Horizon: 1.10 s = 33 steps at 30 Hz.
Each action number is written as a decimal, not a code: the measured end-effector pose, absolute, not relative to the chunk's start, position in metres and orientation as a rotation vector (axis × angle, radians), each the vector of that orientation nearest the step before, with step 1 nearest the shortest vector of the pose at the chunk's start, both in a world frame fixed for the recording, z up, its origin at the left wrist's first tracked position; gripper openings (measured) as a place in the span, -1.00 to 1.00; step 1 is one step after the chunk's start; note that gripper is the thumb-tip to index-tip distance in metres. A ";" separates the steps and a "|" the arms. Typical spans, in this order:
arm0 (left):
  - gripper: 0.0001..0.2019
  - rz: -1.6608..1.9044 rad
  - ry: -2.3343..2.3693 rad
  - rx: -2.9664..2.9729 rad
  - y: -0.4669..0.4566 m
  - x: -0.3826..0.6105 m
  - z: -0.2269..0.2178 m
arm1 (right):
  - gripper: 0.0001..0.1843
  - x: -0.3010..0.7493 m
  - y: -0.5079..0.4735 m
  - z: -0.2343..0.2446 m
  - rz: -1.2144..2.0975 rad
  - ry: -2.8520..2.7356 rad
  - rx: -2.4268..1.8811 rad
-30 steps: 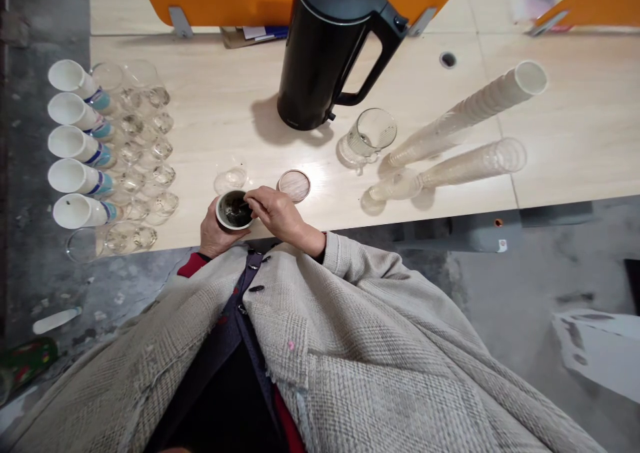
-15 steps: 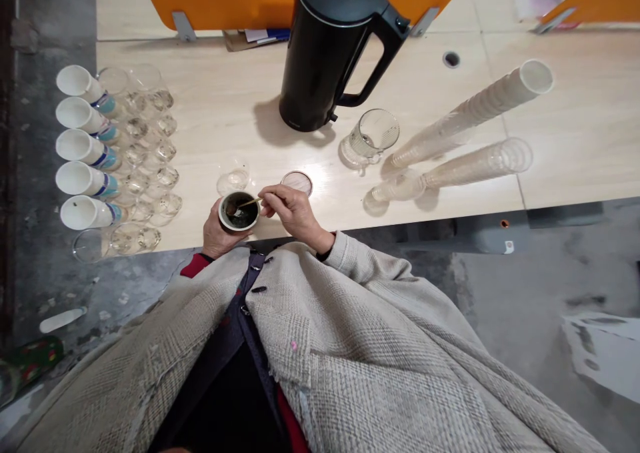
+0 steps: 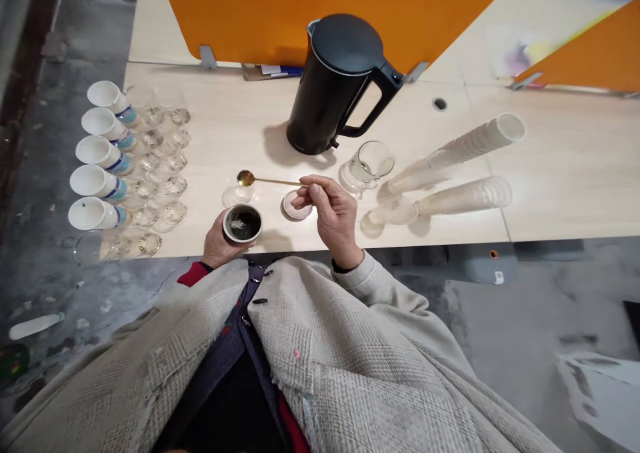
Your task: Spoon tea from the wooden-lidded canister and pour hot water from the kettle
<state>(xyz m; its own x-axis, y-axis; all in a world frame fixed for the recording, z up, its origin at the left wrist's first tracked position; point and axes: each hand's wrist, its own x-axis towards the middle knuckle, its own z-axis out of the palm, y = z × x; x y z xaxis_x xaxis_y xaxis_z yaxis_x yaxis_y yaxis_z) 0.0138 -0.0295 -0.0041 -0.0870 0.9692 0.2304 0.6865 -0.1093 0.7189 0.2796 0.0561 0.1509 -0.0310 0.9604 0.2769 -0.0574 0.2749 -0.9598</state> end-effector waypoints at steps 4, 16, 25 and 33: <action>0.07 1.035 1.786 1.856 -0.030 0.013 -0.005 | -0.76 0.267 0.059 0.154 0.680 -1.612 -0.902; 0.07 1.013 1.790 1.851 -0.029 0.015 -0.003 | -0.70 0.233 0.083 0.100 0.421 -2.155 -0.943; 0.06 1.026 1.790 1.827 -0.029 0.013 -0.003 | -0.73 0.281 0.073 0.143 0.655 -1.466 -1.096; 0.08 1.057 1.794 1.776 -0.026 0.012 -0.003 | -0.69 0.385 0.103 0.131 0.410 -0.869 -1.255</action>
